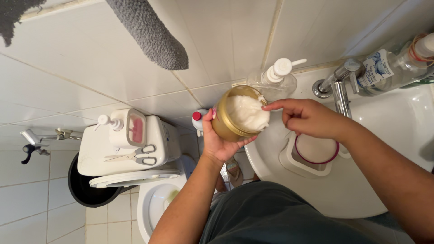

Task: The person opens a gold tub of cream and uses a pump to transfer the cream into a clear bottle. The person repeatedly pumps the cream from the tub into the bottle over the sink.

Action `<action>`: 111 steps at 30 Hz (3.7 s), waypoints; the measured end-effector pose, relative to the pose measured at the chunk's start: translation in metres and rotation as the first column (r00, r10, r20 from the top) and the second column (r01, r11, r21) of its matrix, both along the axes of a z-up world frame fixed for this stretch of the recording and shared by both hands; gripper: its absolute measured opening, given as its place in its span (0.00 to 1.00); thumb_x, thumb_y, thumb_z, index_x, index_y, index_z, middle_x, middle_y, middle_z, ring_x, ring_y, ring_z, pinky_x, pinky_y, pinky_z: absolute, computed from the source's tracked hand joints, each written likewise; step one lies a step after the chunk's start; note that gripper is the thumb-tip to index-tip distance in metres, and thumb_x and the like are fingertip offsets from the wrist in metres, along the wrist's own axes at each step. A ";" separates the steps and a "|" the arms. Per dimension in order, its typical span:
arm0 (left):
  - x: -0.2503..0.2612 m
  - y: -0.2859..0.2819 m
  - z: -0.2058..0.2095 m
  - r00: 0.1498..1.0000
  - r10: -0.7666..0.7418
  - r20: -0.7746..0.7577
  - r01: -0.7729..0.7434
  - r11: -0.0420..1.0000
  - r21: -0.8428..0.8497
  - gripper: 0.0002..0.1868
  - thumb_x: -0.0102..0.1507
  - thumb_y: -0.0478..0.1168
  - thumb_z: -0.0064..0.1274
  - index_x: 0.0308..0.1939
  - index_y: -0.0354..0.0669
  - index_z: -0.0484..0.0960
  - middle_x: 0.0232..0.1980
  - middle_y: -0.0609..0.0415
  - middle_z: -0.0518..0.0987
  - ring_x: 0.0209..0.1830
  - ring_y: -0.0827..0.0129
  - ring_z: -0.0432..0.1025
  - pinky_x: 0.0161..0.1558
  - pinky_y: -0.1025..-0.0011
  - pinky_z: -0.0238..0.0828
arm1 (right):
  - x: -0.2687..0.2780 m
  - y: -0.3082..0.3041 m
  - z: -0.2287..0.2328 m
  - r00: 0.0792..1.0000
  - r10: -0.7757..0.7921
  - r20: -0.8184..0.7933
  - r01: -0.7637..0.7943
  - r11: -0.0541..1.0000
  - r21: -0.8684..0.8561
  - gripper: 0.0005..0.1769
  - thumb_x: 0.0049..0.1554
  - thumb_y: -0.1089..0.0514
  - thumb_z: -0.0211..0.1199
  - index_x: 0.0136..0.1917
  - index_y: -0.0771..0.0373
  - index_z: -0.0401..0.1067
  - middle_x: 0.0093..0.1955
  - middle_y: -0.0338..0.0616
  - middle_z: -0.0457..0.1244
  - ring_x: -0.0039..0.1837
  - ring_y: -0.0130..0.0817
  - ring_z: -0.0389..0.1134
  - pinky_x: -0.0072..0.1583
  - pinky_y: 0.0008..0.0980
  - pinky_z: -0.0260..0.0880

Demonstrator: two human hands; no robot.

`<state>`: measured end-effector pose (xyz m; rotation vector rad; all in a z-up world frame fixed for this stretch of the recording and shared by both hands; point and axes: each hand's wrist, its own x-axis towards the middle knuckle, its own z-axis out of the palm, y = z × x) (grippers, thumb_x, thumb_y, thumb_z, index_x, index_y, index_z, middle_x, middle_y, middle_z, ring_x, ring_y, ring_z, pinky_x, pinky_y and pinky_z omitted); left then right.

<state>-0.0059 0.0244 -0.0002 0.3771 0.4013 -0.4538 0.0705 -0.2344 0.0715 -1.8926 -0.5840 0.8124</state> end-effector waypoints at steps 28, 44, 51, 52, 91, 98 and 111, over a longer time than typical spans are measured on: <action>0.012 0.031 0.058 0.967 0.149 0.208 -0.166 0.984 0.069 0.46 0.59 0.73 0.38 0.74 0.51 0.66 0.74 0.45 0.68 0.70 0.44 0.66 0.61 0.44 0.69 | 0.060 0.030 0.009 0.826 -0.417 0.380 0.317 0.900 0.298 0.09 0.59 0.62 0.70 0.54 0.63 0.76 0.53 0.39 0.67 0.53 0.25 0.69 0.52 0.25 0.71; 0.027 0.021 0.063 0.946 0.157 0.285 -0.216 0.958 0.189 0.41 0.60 0.69 0.40 0.72 0.53 0.67 0.72 0.50 0.69 0.70 0.50 0.67 0.62 0.42 0.70 | 0.046 -0.026 0.084 0.790 -0.575 0.211 0.395 0.742 0.542 0.11 0.65 0.61 0.62 0.61 0.62 0.73 0.52 0.35 0.68 0.52 0.21 0.68 0.50 0.22 0.69; 0.032 0.016 0.063 0.946 0.167 0.278 -0.220 0.961 0.169 0.41 0.61 0.69 0.41 0.72 0.53 0.67 0.72 0.51 0.70 0.69 0.51 0.68 0.62 0.44 0.70 | 0.042 -0.020 0.071 0.743 -0.458 0.488 0.309 0.881 0.357 0.11 0.67 0.63 0.66 0.62 0.66 0.74 0.57 0.41 0.68 0.57 0.23 0.67 0.58 0.22 0.68; 0.032 0.017 0.062 0.947 0.162 0.278 -0.216 0.961 0.174 0.41 0.61 0.69 0.41 0.72 0.53 0.67 0.72 0.50 0.70 0.68 0.51 0.68 0.61 0.44 0.70 | 0.042 -0.019 0.071 0.751 -0.451 0.482 0.294 0.882 0.367 0.12 0.67 0.63 0.66 0.62 0.66 0.74 0.57 0.41 0.68 0.57 0.23 0.67 0.58 0.22 0.68; 0.053 -0.049 0.060 0.926 0.217 0.307 -0.303 0.915 0.265 0.28 0.66 0.65 0.38 0.58 0.52 0.75 0.50 0.59 0.79 0.44 0.68 0.72 0.36 0.68 0.64 | 0.043 -0.072 0.017 0.944 -0.330 0.000 0.202 0.578 0.791 0.05 0.70 0.66 0.63 0.59 0.64 0.75 0.64 0.49 0.65 0.56 0.32 0.68 0.61 0.30 0.69; 0.052 -0.054 0.071 0.936 0.213 0.279 -0.295 0.908 0.298 0.30 0.65 0.65 0.39 0.62 0.52 0.73 0.57 0.59 0.78 0.53 0.67 0.73 0.47 0.65 0.70 | 0.047 -0.075 0.019 0.941 -0.339 0.001 0.204 0.568 0.797 0.06 0.71 0.64 0.63 0.60 0.65 0.75 0.64 0.49 0.66 0.57 0.32 0.68 0.59 0.32 0.71; 0.052 -0.049 0.055 0.929 0.261 0.261 -0.340 0.880 0.332 0.28 0.65 0.63 0.40 0.59 0.51 0.75 0.51 0.61 0.80 0.46 0.71 0.73 0.40 0.70 0.67 | 0.052 -0.079 0.029 0.928 -0.368 0.061 0.194 0.614 0.765 0.05 0.73 0.63 0.64 0.61 0.66 0.74 0.63 0.49 0.67 0.57 0.32 0.69 0.59 0.32 0.73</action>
